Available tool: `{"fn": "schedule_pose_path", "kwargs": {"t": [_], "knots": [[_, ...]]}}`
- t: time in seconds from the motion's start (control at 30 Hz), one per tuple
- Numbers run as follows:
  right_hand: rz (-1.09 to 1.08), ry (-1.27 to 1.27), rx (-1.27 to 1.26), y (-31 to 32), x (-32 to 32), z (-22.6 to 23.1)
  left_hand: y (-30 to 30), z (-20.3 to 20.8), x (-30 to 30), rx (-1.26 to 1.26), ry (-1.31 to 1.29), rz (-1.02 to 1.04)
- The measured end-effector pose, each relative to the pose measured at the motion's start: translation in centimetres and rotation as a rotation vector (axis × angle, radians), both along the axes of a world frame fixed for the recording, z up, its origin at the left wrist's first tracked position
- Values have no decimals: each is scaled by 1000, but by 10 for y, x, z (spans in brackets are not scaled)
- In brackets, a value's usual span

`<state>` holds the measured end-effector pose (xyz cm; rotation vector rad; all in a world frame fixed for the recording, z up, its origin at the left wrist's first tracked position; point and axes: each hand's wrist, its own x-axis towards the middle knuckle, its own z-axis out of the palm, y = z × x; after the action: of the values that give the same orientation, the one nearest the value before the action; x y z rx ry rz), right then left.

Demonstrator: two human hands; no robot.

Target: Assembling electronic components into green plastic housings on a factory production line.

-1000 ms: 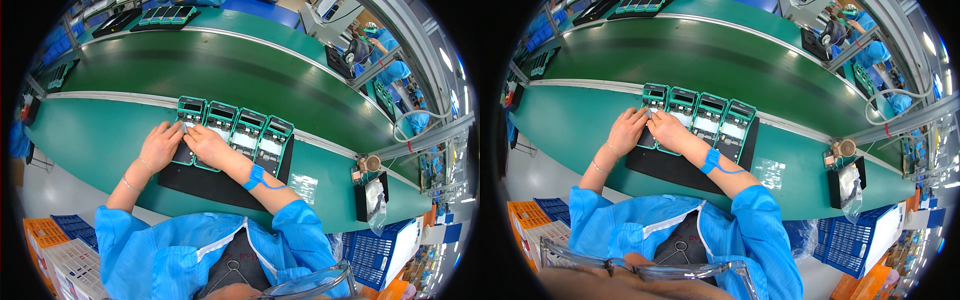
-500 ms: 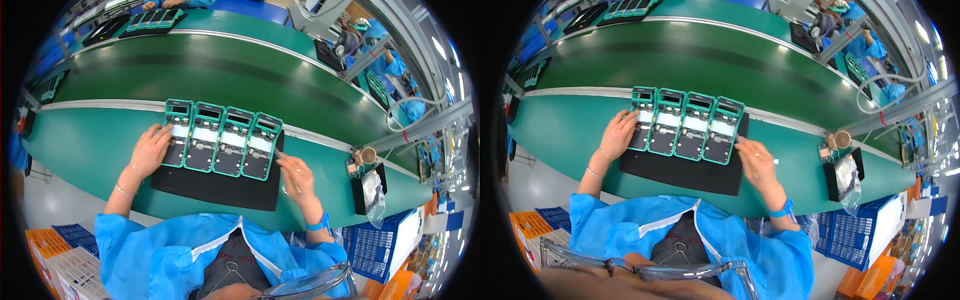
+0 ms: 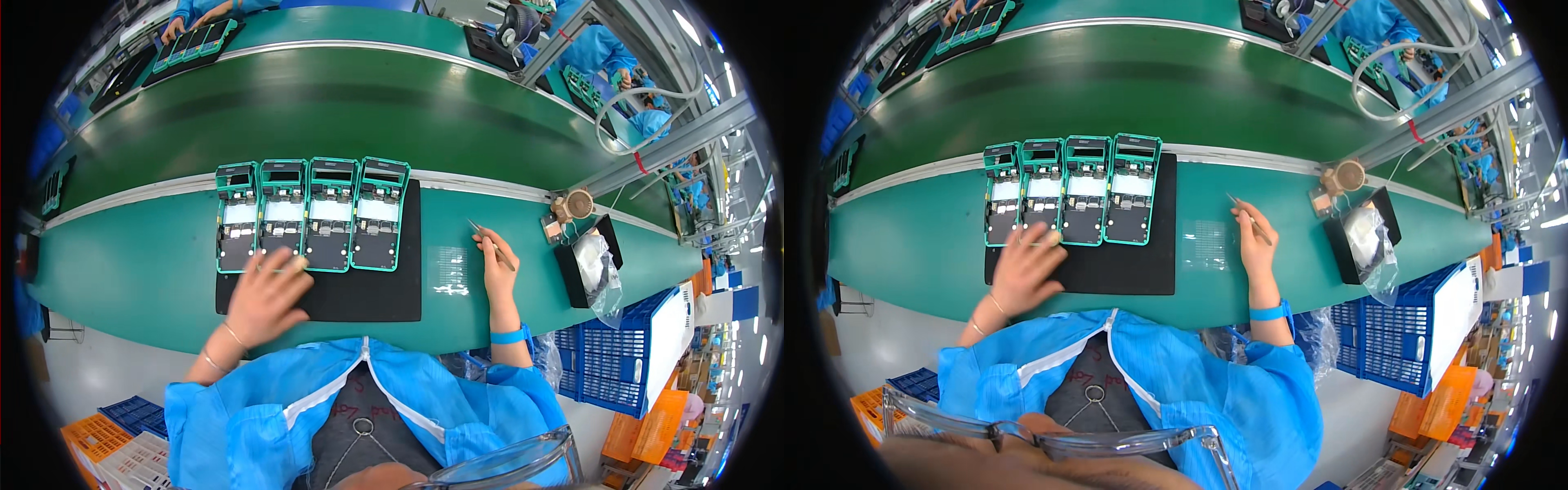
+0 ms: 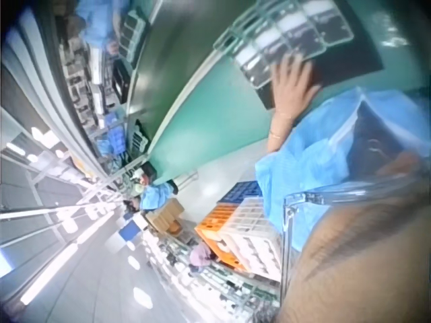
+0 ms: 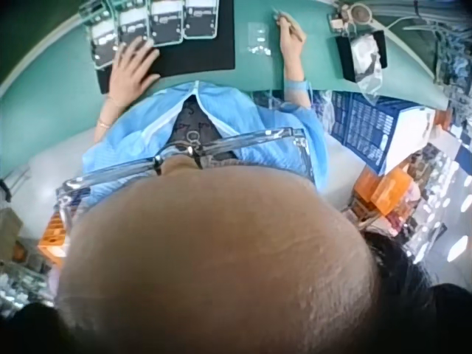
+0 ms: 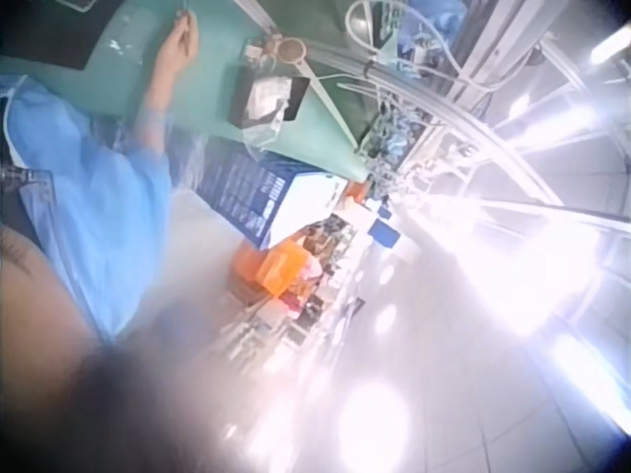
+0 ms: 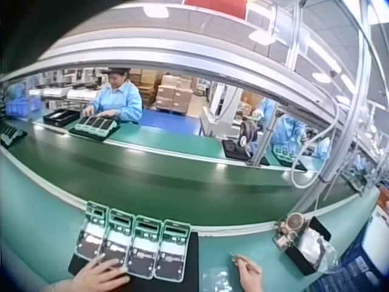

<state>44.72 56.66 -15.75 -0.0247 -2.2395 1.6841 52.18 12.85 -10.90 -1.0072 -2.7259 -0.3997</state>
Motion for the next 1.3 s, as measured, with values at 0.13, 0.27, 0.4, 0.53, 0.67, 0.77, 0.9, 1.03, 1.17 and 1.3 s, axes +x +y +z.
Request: {"fn": "schedule_pose_path", "kwargs": {"t": [0.13,0.27,0.4,0.53,0.67,0.77,0.9,1.03,1.17,1.3], "knots": [[14,-9,-13,2,2,-2,26,-11,8,-129,8,-65],[45,-10,-10,7,18,-6,36,-18,6,-86,9,-51],[124,59,19,22,49,-24,51,-46,-8,-79,190,82],[189,81,77,58,92,-68,52,-89,-37,-107,365,342],[269,207,3,77,111,-100,69,-145,-56,10,478,805],[264,177,21,99,125,-102,165,-138,-10,164,329,407],[310,154,-22,86,112,-68,235,-101,29,172,242,65],[326,105,-60,108,92,-60,250,-126,22,208,199,-56],[238,113,-342,117,52,-53,242,-126,14,349,91,-72],[172,199,-418,100,23,-58,238,-121,12,521,24,-76]]}}
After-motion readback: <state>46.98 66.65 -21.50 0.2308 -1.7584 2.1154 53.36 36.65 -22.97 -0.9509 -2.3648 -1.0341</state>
